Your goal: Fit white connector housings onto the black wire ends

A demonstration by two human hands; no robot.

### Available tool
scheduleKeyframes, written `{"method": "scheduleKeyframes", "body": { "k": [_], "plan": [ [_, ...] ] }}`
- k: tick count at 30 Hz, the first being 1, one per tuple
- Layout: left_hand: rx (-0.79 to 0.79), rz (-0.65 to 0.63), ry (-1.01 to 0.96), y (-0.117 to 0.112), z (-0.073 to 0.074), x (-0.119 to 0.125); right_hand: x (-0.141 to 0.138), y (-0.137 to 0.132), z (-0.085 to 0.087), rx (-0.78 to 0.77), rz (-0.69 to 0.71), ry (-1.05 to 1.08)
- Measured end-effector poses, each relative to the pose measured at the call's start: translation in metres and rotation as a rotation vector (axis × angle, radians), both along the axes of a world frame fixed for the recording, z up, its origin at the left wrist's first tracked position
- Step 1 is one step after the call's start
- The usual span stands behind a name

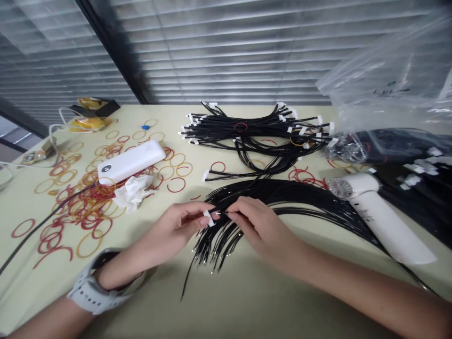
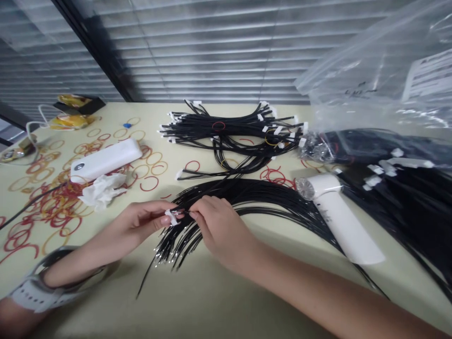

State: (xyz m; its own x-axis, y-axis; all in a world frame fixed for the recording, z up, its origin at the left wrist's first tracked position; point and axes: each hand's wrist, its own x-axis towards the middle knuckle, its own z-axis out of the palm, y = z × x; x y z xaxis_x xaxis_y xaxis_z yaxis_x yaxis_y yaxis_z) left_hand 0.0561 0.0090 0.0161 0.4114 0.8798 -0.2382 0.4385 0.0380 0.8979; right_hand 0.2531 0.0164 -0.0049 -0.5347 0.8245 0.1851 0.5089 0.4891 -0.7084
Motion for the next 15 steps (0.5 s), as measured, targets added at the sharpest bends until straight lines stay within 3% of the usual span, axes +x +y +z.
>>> {"method": "scheduleKeyframes", "body": {
  "k": [8, 15],
  "plan": [
    [-0.058, -0.002, -0.078, 0.0036, 0.0001, 0.0003, 0.0029, 0.0038, 0.0019, -0.098, -0.017, 0.134],
    [-0.130, 0.024, -0.120, 0.0062, -0.0003, -0.0003, 0.0055, 0.0085, -0.0023, -0.001, -0.035, 0.108]
  ]
}}
